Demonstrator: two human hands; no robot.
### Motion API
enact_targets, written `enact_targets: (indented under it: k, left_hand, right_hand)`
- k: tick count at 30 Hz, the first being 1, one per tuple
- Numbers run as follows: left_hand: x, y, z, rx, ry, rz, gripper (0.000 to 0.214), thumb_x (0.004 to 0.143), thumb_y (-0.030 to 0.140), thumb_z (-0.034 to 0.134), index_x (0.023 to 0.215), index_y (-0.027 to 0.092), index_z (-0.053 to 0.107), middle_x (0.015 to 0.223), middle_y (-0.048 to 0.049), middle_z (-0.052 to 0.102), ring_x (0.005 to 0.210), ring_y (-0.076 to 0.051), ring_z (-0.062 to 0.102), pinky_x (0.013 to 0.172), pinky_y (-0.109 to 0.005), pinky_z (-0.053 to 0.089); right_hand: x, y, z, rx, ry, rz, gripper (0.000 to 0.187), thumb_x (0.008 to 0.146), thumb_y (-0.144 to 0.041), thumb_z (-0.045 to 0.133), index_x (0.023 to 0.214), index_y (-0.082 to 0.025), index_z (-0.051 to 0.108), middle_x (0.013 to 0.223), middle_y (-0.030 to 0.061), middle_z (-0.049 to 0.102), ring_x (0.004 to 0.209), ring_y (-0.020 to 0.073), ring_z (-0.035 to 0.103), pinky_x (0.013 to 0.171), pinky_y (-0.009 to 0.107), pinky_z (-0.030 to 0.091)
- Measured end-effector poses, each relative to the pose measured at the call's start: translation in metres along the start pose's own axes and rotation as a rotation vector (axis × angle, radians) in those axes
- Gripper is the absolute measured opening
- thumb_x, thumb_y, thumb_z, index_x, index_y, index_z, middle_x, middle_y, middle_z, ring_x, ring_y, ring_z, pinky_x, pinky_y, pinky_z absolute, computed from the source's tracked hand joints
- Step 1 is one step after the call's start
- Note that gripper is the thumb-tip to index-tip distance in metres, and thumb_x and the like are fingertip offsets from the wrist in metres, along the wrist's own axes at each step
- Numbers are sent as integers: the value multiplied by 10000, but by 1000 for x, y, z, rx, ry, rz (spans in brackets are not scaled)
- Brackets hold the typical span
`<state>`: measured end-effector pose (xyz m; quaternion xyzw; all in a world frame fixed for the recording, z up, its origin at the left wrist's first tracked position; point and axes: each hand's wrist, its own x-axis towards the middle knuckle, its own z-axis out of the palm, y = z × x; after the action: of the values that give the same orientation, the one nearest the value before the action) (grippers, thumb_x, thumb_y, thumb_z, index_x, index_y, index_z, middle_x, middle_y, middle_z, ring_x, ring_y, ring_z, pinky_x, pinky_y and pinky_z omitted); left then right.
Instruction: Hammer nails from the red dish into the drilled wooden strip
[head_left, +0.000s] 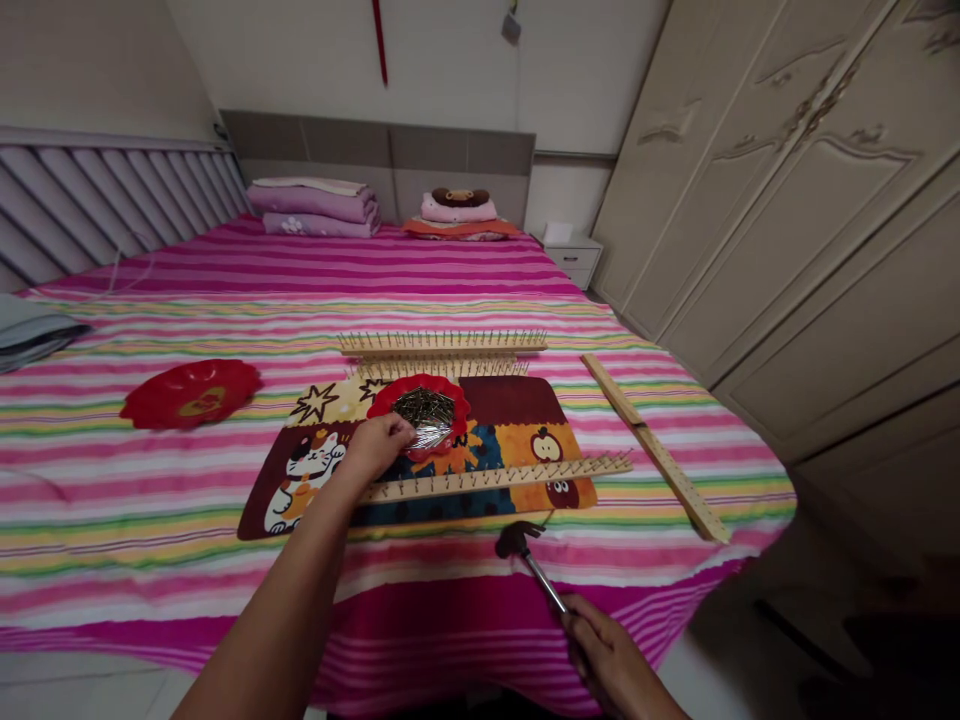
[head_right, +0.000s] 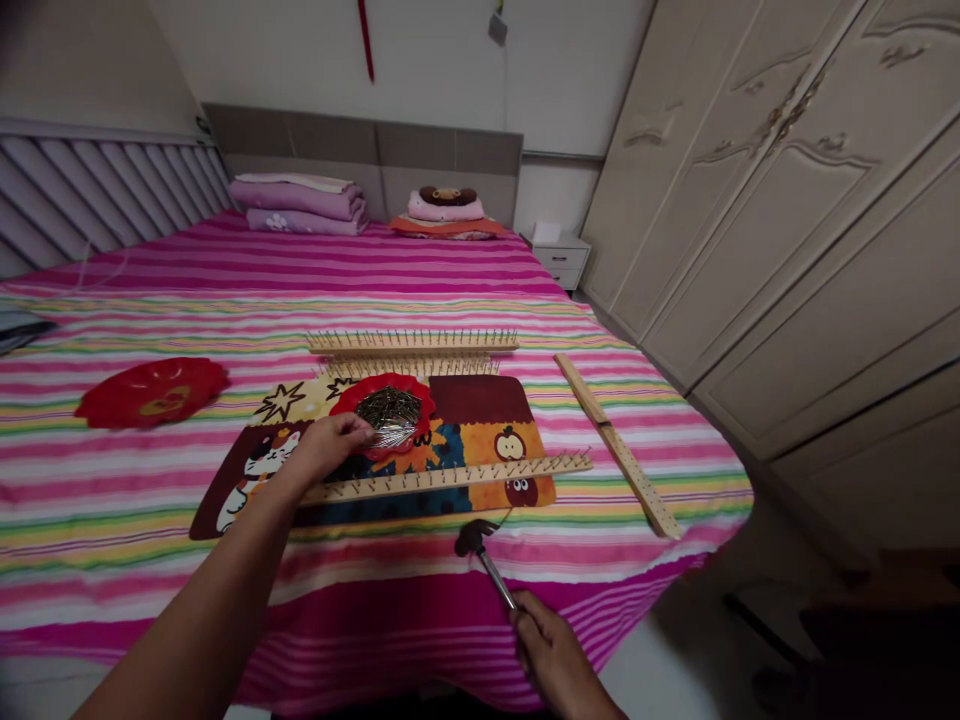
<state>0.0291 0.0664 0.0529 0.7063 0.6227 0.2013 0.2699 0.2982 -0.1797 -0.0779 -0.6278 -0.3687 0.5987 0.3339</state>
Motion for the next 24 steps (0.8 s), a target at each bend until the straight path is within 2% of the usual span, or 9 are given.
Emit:
enact_targets:
  k: [2, 4, 7, 9, 12, 17, 21, 24]
  left_hand:
    - [-12, -3, -5, -337, 28, -7, 215, 643, 385, 597, 678, 176, 635, 635, -5, 641, 606, -139, 563, 592, -245, 414]
    - [-28, -5, -12, -563, 72, -45, 291, 558, 429, 673, 682, 168, 642, 618, 4, 631, 587, -127, 546, 579, -243, 413]
    - [-54, -9, -23, -781, 170, -157, 419, 446, 416, 755, 756, 153, 658, 638, -1, 645, 579, -119, 548, 560, -239, 418]
    - [-71, -17, -28, -851, 236, -242, 465, 396, 399, 779, 765, 142, 659, 633, -9, 650, 572, -123, 557, 554, -246, 431]
    - [-87, -36, -26, -856, 328, -324, 439, 379, 393, 782, 712, 138, 650, 578, -1, 631, 543, -120, 554, 549, -250, 443]
    - [-96, -61, 1, -764, 433, -322, 370, 472, 422, 722, 729, 166, 650, 650, -2, 662, 617, -144, 596, 629, -273, 470]
    - [-100, -54, 19, -519, 565, -312, 276, 592, 431, 640, 760, 215, 670, 744, -1, 690, 727, -175, 620, 750, -316, 475]
    - [-104, -46, 27, -456, 642, -293, 235, 636, 417, 611, 760, 226, 670, 775, -3, 696, 758, -181, 623, 770, -316, 481]
  right_hand:
    - [0, 1, 1, 12, 16, 4, 386, 757, -584, 436, 831, -212, 505, 416, -126, 272, 314, 61, 207, 343, 199, 130]
    - [0, 0, 2, 16, 24, 9, 391, 742, -588, 449, 829, -211, 506, 416, -127, 267, 317, 60, 201, 344, 198, 126]
    - [-4, -2, 5, 17, 58, 11, 394, 740, -578, 457, 862, -208, 514, 428, -122, 279, 330, 64, 213, 351, 198, 124]
    - [-6, -4, 7, 23, 77, 5, 388, 749, -562, 454, 890, -206, 516, 432, -120, 282, 344, 69, 223, 359, 197, 128]
    - [-7, -6, 9, 31, 75, -5, 378, 747, -549, 460, 895, -206, 519, 431, -120, 267, 363, 78, 238, 374, 197, 138]
    - [-8, -7, 9, 10, 69, 6, 386, 746, -548, 461, 910, -205, 522, 425, -117, 294, 360, 78, 235, 376, 204, 131]
    - [-9, -8, 10, 11, 75, 15, 401, 746, -557, 451, 930, -206, 513, 417, -124, 290, 343, 72, 204, 365, 207, 110]
    - [-9, -8, 11, 11, 84, 26, 406, 743, -555, 454, 940, -205, 512, 407, -128, 275, 346, 73, 199, 364, 205, 106]
